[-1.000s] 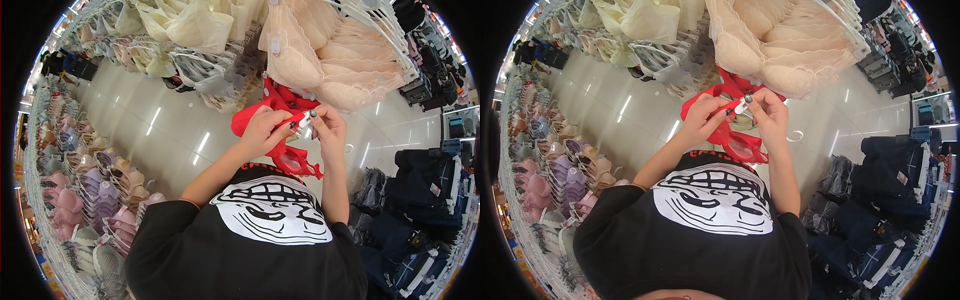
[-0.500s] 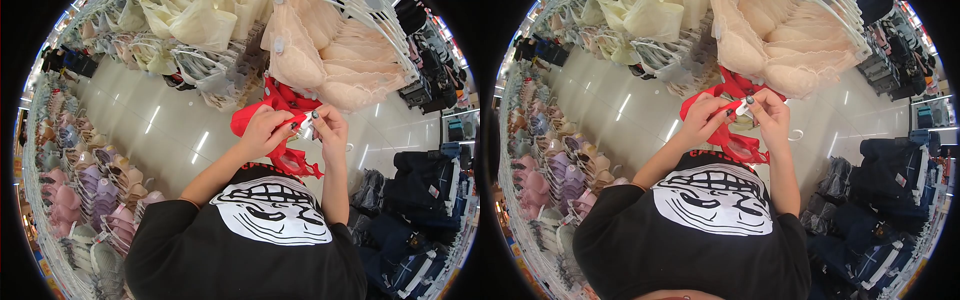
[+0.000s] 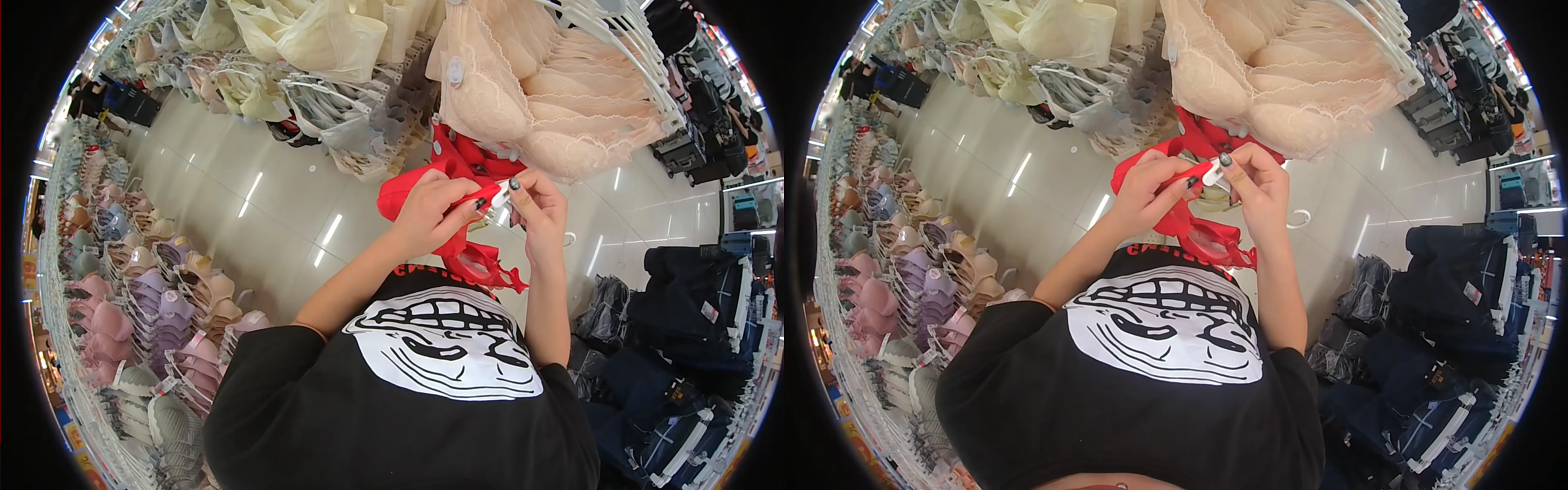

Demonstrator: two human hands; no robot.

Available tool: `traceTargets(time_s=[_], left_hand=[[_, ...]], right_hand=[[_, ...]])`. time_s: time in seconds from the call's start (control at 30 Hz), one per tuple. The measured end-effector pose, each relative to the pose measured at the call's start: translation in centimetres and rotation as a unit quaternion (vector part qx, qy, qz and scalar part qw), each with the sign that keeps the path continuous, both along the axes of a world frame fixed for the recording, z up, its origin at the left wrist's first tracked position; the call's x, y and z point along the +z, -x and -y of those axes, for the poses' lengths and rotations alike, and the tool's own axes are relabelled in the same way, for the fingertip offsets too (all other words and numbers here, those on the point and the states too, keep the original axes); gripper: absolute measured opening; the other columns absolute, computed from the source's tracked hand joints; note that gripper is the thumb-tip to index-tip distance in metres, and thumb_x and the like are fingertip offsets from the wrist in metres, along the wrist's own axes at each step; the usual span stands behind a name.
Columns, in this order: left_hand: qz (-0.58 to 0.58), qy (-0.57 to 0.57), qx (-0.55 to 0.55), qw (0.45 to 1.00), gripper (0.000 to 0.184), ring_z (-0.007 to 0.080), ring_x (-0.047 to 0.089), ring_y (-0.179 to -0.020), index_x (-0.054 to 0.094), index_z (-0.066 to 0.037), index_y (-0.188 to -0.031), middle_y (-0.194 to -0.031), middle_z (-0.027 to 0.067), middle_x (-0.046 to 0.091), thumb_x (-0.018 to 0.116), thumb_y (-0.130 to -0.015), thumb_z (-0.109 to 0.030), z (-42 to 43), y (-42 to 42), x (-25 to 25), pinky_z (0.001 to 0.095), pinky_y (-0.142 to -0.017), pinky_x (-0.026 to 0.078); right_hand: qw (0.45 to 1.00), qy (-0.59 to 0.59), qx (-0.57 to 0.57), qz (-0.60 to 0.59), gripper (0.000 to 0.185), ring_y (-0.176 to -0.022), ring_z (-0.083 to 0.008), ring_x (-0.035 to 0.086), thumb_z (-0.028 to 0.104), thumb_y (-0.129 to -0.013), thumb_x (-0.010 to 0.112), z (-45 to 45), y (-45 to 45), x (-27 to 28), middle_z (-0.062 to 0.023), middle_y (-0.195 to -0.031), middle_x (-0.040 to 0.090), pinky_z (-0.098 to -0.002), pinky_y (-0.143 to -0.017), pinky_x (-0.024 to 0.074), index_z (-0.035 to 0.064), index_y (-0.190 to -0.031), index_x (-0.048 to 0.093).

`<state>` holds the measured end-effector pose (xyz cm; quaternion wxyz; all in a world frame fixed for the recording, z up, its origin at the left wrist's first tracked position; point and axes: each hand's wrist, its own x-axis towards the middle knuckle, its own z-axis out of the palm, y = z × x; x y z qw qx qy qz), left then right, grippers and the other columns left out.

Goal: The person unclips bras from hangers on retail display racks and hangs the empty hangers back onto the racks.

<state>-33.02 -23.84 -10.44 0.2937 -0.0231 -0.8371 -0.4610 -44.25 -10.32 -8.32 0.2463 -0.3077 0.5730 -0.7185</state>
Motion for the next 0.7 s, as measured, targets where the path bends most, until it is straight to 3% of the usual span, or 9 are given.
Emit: traceTargets(time_s=[0.4,0.7], left_hand=[[0.045,-0.120,-0.049,0.991,0.014,0.0157,0.044,-0.060,0.059,-0.005,-0.087,-0.070,0.0016,0.060,0.053,-0.080,-0.016,-0.1,-0.1,-0.1,0.0274,-0.063,0.031],[0.026,-0.117,-0.034,0.992,0.014,0.0170,0.042,-0.058,0.058,-0.004,-0.088,-0.068,0.0040,0.056,0.052,-0.080,-0.015,-0.3,-0.1,-0.5,0.0280,-0.062,0.031]], right_hand=[[1.000,-0.011,-0.007,0.028,0.011,-0.049,-0.0012,0.037,0.010,-0.082,0.058,0.4,-0.1,0.0,0.0025,-0.065,0.051,-0.0160,-0.044,0.0267,0.0024,-0.075,0.056],[1.000,-0.002,-0.005,0.028,0.011,-0.050,-0.0012,0.037,0.010,-0.082,0.058,0.4,-0.3,0.1,0.0026,-0.065,0.051,-0.0161,-0.045,0.0273,0.0025,-0.075,0.056]])
